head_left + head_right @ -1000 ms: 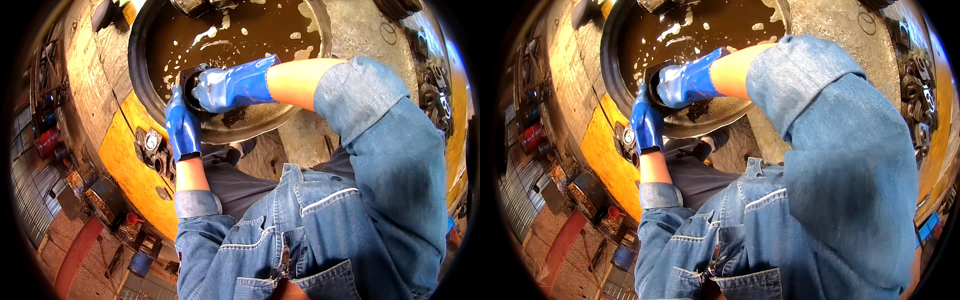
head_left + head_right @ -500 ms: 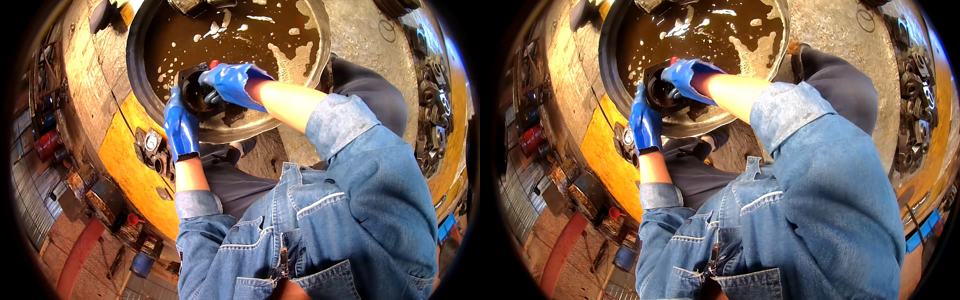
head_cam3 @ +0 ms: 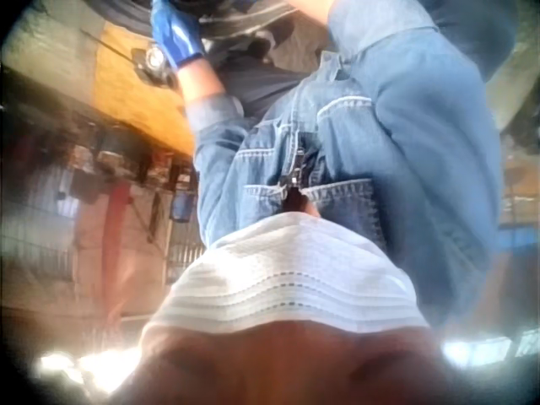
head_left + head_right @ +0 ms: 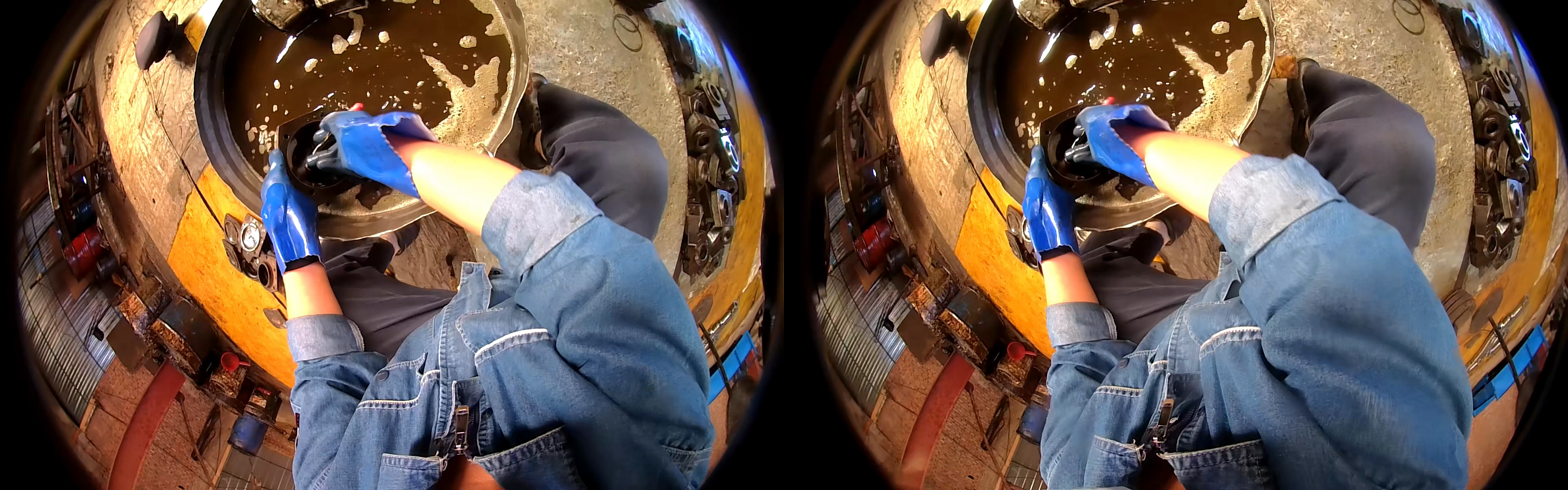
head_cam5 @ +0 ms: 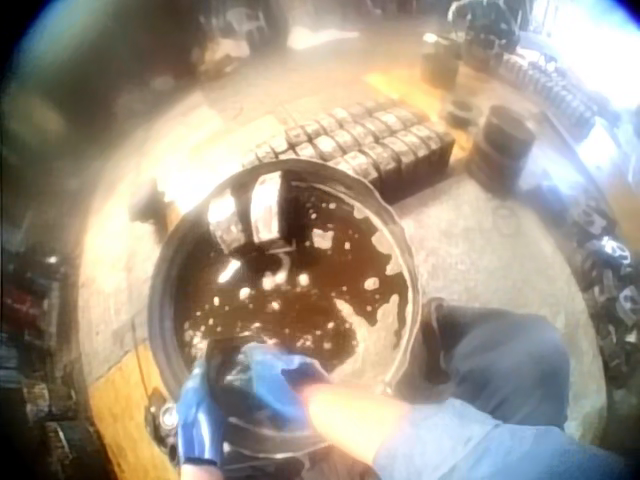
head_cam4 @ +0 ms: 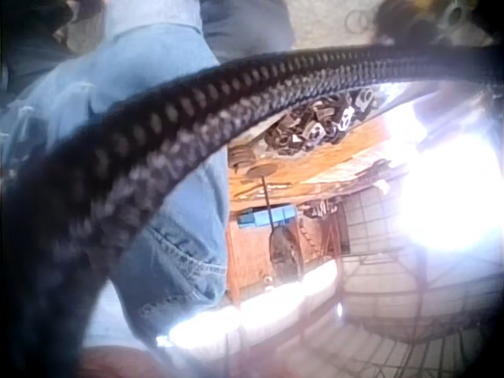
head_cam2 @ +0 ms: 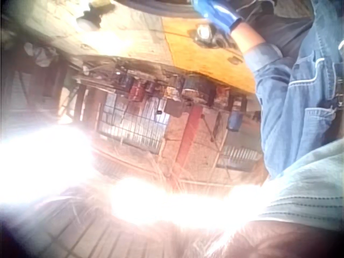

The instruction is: The person cleans metal parts in a tub of liquid using a brush while wearing gloves. They pick up metal components, scrub them with the brush, and place them near other parts on the floor.

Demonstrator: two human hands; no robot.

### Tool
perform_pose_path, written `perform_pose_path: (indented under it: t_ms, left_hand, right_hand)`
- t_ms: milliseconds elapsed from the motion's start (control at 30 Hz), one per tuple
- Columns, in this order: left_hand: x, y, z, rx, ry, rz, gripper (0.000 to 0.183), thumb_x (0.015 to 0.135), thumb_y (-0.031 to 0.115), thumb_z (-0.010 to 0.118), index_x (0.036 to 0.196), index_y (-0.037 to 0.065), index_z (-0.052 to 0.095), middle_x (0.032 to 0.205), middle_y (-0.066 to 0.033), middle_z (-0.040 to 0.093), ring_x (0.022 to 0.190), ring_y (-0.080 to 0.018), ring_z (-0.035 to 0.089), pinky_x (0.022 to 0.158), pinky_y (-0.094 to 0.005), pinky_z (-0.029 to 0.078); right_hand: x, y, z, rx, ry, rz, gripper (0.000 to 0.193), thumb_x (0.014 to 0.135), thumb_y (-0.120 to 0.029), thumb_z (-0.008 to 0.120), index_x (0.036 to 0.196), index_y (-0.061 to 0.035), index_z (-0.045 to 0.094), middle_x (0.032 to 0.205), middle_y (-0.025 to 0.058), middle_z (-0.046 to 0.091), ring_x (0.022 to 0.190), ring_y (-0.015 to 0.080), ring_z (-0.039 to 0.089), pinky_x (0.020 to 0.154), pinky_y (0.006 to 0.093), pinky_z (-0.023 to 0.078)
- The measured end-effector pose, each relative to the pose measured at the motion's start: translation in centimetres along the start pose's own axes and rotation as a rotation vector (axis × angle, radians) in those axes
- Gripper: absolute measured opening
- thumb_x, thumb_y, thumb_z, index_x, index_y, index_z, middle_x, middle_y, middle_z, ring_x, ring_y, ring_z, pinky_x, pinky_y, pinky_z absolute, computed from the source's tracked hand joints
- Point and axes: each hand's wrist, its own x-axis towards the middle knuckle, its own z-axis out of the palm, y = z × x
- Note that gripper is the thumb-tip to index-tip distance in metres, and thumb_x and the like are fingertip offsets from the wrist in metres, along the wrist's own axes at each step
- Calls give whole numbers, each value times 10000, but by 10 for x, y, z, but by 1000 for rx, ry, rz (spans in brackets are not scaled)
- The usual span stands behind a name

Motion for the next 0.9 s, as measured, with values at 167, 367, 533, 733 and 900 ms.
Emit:
perform_pose_path:
  t_ms: [167, 367, 533, 733, 900]
  left_hand:
    - [-4, 3, 2, -129, 39, -56, 580, 1087, 431, 514, 1325, -83, 638, 1253, -189, 712, 1114, -251, 682, 973, -354, 554]
    - [-17, 21, 13, -181, 55, -29, 572, 1092, 425, 516, 1330, -82, 631, 1269, -170, 705, 1069, -236, 674, 959, -352, 548]
    - [-1, -13, -10, 392, -25, 181, 374, 1128, 103, 445, 1460, -45, 531, 1309, -172, 692, 1106, -174, 659, 1001, -318, 545]
    - [1, 5, 2, -242, -25, -126, 466, 1129, 316, 466, 1384, -46, 613, 1274, -150, 710, 1110, -196, 671, 1024, -329, 527]
    - [-15, 5, 4, 172, -16, 229, 369, 1119, 84, 430, 1445, -53, 536, 1305, -202, 684, 1097, -242, 681, 994, -356, 553]
  right_hand:
    - [2, -68, -36, -397, -289, 104, 335, 972, -172, 594, 1251, -16, 695, 1134, 185, 754, 987, 271, 751, 909, 390, 573]
    - [19, -75, -25, -573, -418, 39, 332, 904, -315, 663, 1089, -55, 756, 988, 185, 769, 899, 339, 734, 816, 431, 570]
    - [17, -79, -11, -1372, -708, -596, 203, 867, -213, 705, 987, -64, 772, 839, 92, 764, 791, 318, 740, 647, 434, 579]
    - [40, -14, -22, -983, -446, -1099, 219, 979, -134, 536, 828, -85, 688, 773, 26, 629, 752, 148, 669, 698, 233, 528]
    - [36, -29, -11, -1218, -453, -847, 194, 918, -242, 633, 872, -67, 703, 838, 111, 718, 782, 263, 719, 644, 397, 548]
